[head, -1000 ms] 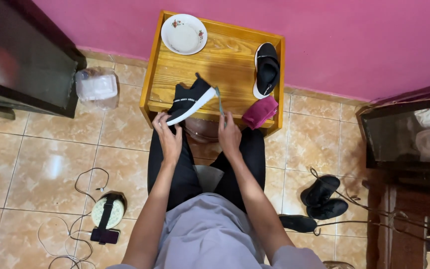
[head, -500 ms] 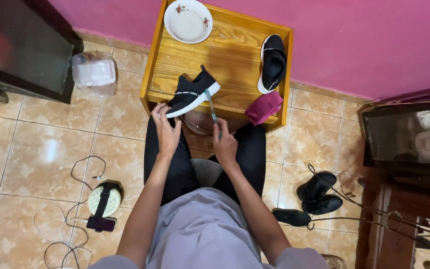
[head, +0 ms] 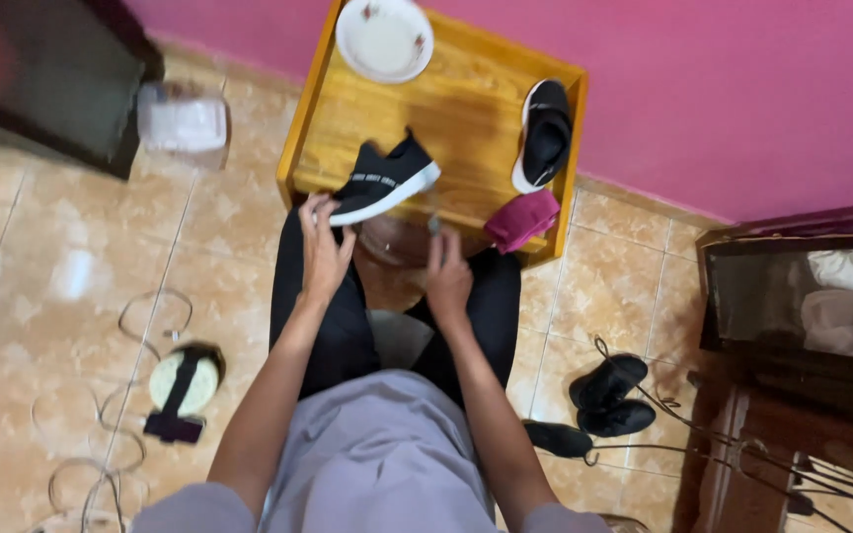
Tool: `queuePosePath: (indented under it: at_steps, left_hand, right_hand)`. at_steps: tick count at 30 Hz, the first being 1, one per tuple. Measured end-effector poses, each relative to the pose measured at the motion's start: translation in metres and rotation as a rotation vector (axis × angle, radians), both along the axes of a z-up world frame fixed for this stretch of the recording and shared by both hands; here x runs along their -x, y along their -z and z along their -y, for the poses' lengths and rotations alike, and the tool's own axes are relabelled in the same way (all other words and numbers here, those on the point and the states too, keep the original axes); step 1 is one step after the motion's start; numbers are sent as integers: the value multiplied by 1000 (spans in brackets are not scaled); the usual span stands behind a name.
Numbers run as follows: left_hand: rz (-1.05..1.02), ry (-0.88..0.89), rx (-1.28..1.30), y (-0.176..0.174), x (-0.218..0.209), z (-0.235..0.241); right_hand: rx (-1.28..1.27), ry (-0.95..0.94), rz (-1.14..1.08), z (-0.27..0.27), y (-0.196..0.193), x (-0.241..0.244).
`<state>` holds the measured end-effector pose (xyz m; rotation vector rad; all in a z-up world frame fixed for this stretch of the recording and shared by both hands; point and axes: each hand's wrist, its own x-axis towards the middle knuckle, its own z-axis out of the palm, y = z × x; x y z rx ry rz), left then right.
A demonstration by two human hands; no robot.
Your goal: The person scrubs the white sole of a black slip-on shoe using a toothbrush. They hold the shoe on a small wooden table and repeatedly brush the sole and side edges. A second shoe, a bowl, and a cloth are visible on the table.
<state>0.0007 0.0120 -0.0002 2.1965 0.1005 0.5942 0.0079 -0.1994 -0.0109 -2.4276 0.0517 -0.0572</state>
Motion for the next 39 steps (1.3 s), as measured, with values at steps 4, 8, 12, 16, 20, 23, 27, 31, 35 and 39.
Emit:
queuePosePath:
  at_steps: [4,8,12,16,20,23,27,31,35,39]
  left_hand:
    - [-16,9,-39,7,6,0]
    - [-3,14,-3,3,4,1]
    - [84,36,-51,12,6,1]
    - [162,66,-42,14,5,3]
    - [251,78,-70,12,5,4]
    - [276,98,-89,13,8,6]
    - [312,133,-106,7,7,11]
    - [324,130,-85,-4,10,15]
    - [348,115,-48,-15,8,28]
    - [349,127,27,-15,6,35]
  right_hand:
    - [-12,7,49,2,-9,4]
    - [-36,-93,-1,-17,-32,47]
    - [-38,-171,-39,-5,-24,55]
    - [-81,-92,3,-4,-40,45]
    - [34,-180,47,-14,-57,67]
    - [37,-149,92,-8,-61,64]
    - [65,-151,155,-17,-57,76]
    - [101,-155,199,-12,-67,77]
    - [82,-75,202,-10,-65,79]
    - [1,-87,233,-10,-66,89]
